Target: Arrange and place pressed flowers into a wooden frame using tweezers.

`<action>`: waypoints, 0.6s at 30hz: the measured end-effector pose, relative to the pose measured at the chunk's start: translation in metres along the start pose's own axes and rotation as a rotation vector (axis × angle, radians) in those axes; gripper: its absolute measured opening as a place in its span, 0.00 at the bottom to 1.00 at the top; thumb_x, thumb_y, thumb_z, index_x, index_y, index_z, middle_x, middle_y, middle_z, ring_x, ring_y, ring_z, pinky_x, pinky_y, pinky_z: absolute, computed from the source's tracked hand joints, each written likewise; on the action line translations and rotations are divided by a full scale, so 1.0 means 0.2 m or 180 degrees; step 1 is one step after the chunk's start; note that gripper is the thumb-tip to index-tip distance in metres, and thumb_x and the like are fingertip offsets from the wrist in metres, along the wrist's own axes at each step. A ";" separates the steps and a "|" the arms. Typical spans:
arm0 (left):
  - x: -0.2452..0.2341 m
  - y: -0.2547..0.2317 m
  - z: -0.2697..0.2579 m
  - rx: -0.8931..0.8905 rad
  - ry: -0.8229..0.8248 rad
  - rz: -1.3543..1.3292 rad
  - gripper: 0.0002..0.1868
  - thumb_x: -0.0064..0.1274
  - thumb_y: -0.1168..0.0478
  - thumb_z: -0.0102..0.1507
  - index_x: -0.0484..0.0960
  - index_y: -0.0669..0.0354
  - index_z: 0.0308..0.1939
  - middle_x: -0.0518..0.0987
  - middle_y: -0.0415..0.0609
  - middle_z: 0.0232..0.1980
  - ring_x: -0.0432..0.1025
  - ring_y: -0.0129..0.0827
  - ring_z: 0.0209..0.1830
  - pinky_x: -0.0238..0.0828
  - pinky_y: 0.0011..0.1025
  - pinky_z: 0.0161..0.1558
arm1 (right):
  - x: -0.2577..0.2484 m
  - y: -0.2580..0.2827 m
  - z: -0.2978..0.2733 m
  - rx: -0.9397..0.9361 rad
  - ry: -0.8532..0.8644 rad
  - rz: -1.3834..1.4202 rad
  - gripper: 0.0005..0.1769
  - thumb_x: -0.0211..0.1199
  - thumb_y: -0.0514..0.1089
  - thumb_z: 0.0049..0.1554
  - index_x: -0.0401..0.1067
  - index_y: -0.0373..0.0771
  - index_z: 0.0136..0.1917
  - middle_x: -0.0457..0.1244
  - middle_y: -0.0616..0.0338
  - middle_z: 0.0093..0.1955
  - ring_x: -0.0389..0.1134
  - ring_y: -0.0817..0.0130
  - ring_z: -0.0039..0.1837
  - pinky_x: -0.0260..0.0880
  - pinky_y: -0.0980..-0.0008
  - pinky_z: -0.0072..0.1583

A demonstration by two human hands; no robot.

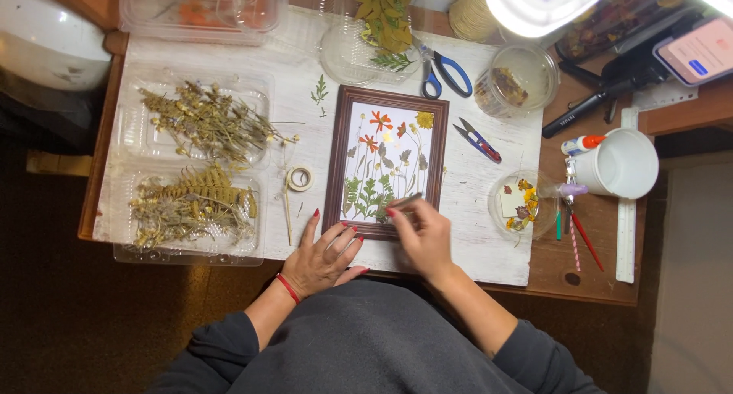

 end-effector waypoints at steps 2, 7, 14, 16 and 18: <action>-0.02 0.00 0.01 -0.0005 -0.0059 -0.0059 0.35 0.52 0.31 0.66 0.67 0.48 0.67 0.63 0.45 0.64 0.58 0.36 0.71 0.51 0.60 0.75 | -0.07 -0.12 -0.04 0.0195 -0.0086 -0.0148 0.05 0.64 0.38 0.61 0.78 0.36 0.50 0.71 0.59 0.39 0.64 0.78 0.31 0.59 0.77 0.33; -0.10 0.01 0.03 -0.0043 -0.0184 -0.0298 0.31 0.57 0.37 0.66 0.72 0.51 0.63 0.67 0.46 0.65 0.62 0.39 0.69 0.54 0.55 0.75 | -0.11 -0.02 -0.03 -0.0084 -0.0117 -0.0011 0.06 0.63 0.37 0.62 0.76 0.37 0.54 0.71 0.64 0.41 0.68 0.84 0.36 0.64 0.81 0.36; -0.15 0.02 0.03 -0.0186 -0.0377 -0.0479 0.30 0.57 0.40 0.66 0.72 0.56 0.62 0.69 0.50 0.65 0.62 0.43 0.70 0.54 0.55 0.75 | 0.09 0.13 0.05 -0.0326 0.0198 -0.0293 0.06 0.67 0.33 0.58 0.78 0.35 0.50 0.71 0.62 0.38 0.61 0.82 0.32 0.61 0.78 0.36; -0.18 0.04 0.02 -0.0231 -0.0474 -0.0525 0.30 0.56 0.41 0.67 0.72 0.56 0.62 0.69 0.51 0.65 0.62 0.44 0.71 0.54 0.54 0.76 | 0.13 0.15 0.06 -0.0344 0.0236 -0.0223 0.06 0.67 0.32 0.58 0.77 0.34 0.50 0.71 0.62 0.38 0.62 0.82 0.33 0.62 0.79 0.36; -0.20 0.03 0.02 -0.0184 -0.0461 -0.0640 0.30 0.55 0.41 0.66 0.71 0.58 0.62 0.69 0.53 0.65 0.62 0.46 0.72 0.53 0.53 0.76 | 0.14 0.23 0.05 -0.0668 0.0234 -0.0051 0.06 0.66 0.32 0.59 0.76 0.35 0.50 0.72 0.62 0.47 0.64 0.84 0.35 0.65 0.80 0.38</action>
Point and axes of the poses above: each hand's wrist, its own z-axis towards the middle knuckle, its own x-axis out of the palm, y = z × x, the point moved 10 cm from there along z, towards the middle knuckle
